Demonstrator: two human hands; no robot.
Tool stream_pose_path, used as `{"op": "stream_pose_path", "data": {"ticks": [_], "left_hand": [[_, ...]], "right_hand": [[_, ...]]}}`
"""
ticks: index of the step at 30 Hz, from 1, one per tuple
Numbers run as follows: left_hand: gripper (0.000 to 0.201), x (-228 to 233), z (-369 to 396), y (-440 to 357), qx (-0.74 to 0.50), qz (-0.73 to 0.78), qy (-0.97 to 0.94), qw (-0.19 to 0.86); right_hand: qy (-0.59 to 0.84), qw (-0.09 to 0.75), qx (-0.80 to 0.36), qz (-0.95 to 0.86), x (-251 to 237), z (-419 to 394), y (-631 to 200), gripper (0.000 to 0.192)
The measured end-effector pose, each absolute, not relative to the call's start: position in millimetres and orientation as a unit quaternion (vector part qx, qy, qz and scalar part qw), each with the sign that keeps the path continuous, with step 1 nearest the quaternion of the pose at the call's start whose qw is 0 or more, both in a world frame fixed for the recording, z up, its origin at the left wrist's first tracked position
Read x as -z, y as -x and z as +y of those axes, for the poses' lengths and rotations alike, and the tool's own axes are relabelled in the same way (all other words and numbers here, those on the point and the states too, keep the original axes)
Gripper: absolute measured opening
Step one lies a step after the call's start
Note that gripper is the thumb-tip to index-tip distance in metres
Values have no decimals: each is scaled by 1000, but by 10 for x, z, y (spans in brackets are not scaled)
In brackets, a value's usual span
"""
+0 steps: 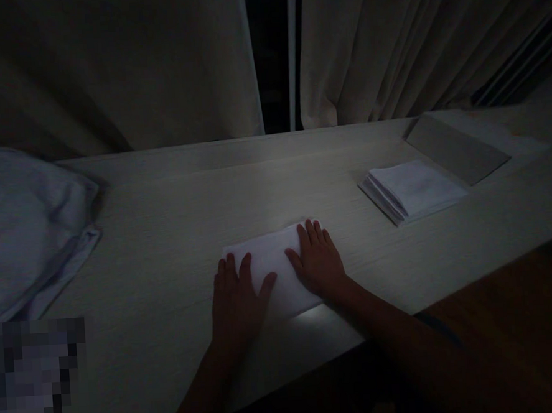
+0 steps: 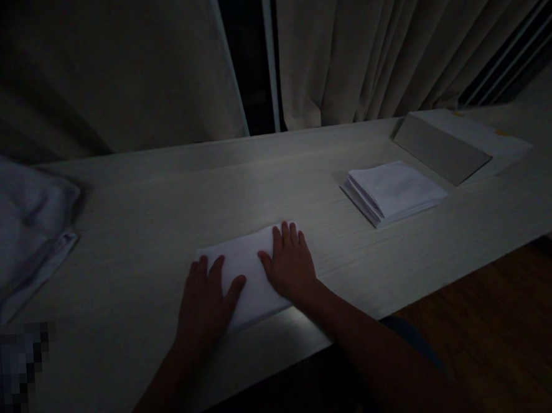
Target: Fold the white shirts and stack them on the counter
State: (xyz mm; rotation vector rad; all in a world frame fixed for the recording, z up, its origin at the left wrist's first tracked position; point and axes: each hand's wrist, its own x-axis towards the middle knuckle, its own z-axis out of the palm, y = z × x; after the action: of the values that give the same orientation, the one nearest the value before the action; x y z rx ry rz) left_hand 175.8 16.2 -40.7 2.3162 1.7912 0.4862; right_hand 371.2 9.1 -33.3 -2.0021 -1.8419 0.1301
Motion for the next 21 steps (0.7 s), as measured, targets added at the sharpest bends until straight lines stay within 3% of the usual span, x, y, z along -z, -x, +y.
{"op": "stream_pose_path", "data": {"ticks": [9,13,17,21], "left_hand": [[52,76,353,-1402,-325,672,-608,273],[47,-46,449,-1182,-307,703,-562,308],[51,-28,490,-1008,-155,702,-621,311],[60,1,409,-892,-40,640,-641,423]], "right_hand": [[695,444,-119,-552,173,-34,-4221,51],[710,446,-112,-533,177,-77,-4401,50],[706,418,-86,-565,169,-155,-4424,45],[698,382,-112,-595,127,-239,-4433,45]]}}
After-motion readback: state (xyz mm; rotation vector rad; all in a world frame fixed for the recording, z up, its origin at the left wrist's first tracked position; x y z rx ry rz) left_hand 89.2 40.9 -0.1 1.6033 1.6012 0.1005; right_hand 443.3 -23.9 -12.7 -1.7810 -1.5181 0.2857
